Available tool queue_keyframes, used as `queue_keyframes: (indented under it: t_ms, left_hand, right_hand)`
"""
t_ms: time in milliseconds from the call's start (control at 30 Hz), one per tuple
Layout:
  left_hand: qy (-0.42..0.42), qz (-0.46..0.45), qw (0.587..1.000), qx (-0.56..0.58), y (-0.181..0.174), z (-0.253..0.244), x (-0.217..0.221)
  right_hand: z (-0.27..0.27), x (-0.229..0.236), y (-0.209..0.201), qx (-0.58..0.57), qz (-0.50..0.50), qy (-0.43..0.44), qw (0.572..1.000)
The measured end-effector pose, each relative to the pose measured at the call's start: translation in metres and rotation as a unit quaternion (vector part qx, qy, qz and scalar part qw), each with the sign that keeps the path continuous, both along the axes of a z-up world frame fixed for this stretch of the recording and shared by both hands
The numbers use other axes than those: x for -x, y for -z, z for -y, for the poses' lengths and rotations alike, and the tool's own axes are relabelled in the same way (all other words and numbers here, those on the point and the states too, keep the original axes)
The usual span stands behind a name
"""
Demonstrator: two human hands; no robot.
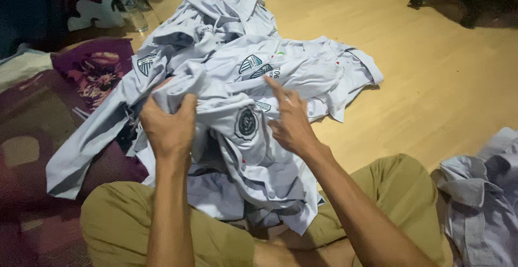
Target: The person buttons several light blue shirts by hand while sitting on the floor.
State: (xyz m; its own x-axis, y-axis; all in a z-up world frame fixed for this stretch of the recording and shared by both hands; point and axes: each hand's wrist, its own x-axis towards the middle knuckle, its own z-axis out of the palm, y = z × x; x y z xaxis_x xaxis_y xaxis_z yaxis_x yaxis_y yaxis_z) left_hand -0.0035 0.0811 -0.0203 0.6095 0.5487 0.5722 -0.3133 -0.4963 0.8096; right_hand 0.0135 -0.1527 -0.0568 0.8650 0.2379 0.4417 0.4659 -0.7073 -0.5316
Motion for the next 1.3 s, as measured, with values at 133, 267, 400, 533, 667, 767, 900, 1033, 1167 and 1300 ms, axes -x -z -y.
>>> queue_keyframes:
  t_ms: [133,267,400,533,667,767,900,1033,1167,1300]
  left_hand:
    - [-0.007,-0.007,1.000,0.023,0.003,-0.004,-0.005]
    - [-0.035,-0.018,0.999,0.029,0.005,-0.015,-0.009]
    - [-0.085,-0.011,0.996,0.003,0.018,-0.035,-0.012]
    - [-0.115,-0.033,0.991,0.054,0.013,-0.055,-0.028]
    - [-0.141,-0.033,0.987,0.072,0.013,-0.061,-0.043]
    - [-0.147,-0.012,0.984,0.104,0.013,-0.060,-0.045]
    - [-0.121,-0.001,0.983,0.135,0.014,-0.056,-0.038]
    - [-0.116,0.007,0.987,0.115,0.020,-0.067,-0.045]
    - [-0.134,-0.022,0.988,0.076,0.038,-0.090,-0.050]
    - [-0.177,-0.037,0.983,0.029,0.037,-0.103,-0.057]
  right_hand:
    - [-0.011,-0.043,0.042,0.082,-0.004,-0.066,0.994]
    - [-0.009,-0.027,0.067,0.014,0.025,-0.066,0.997]
    - [-0.010,0.034,0.025,-0.022,0.132,0.000,0.991]
    - [-0.017,0.055,0.019,-0.066,0.219,-0.017,0.973]
    - [-0.021,0.073,0.008,-0.116,-0.213,0.000,0.970]
    - [-0.006,0.056,0.025,-0.065,-0.285,0.032,0.956]
    - [0.018,0.017,0.066,0.127,-0.314,0.113,0.934]
    - [0.052,0.010,0.095,0.126,-0.279,0.114,0.945]
    - [0.083,0.020,0.118,0.045,-0.217,0.002,0.975]
    - [0.089,0.034,0.106,0.037,-0.399,0.056,0.914]
